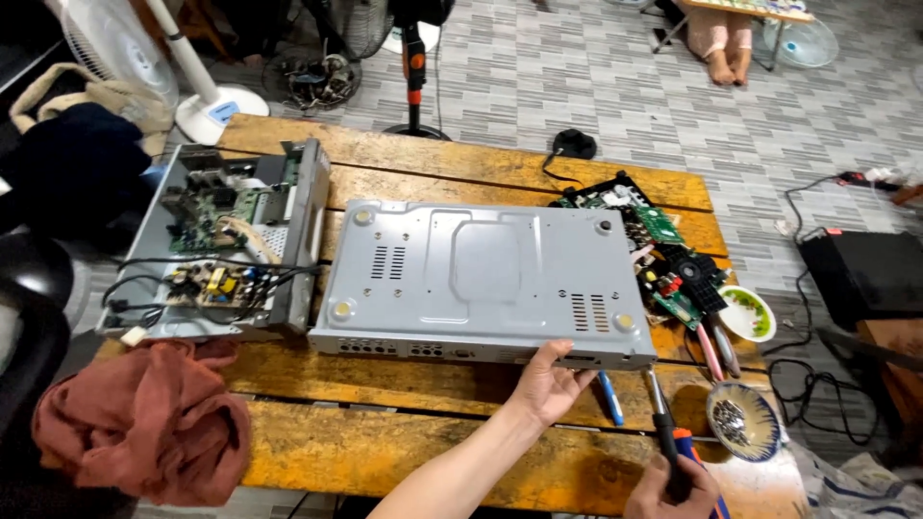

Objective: Disassembling an electronic device by removing screws and detaching the front panel and internal frame

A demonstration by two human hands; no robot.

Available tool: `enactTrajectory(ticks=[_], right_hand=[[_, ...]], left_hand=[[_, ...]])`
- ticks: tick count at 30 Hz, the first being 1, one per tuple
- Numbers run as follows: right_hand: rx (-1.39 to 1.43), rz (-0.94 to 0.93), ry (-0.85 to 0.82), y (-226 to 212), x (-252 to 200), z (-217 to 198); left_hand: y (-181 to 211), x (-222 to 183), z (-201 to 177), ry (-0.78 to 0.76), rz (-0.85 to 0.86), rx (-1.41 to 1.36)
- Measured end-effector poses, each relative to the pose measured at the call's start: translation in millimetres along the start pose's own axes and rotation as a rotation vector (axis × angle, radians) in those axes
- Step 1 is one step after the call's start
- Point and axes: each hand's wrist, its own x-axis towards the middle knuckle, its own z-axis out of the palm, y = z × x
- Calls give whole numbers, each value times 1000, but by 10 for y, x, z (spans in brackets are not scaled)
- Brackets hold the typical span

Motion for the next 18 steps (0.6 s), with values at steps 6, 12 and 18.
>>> enactTrajectory(ticks=[6, 12, 18], right_hand=[[38, -306, 57, -351, 42, 35], [5, -366, -1, -353, 221, -22], [197, -54, 38, -512, 299, 37]], left_hand=[[14, -37, 76, -14, 24, -35], [-3, 41, 22, 52, 19, 68], [-28, 257, -216, 28, 52, -7]])
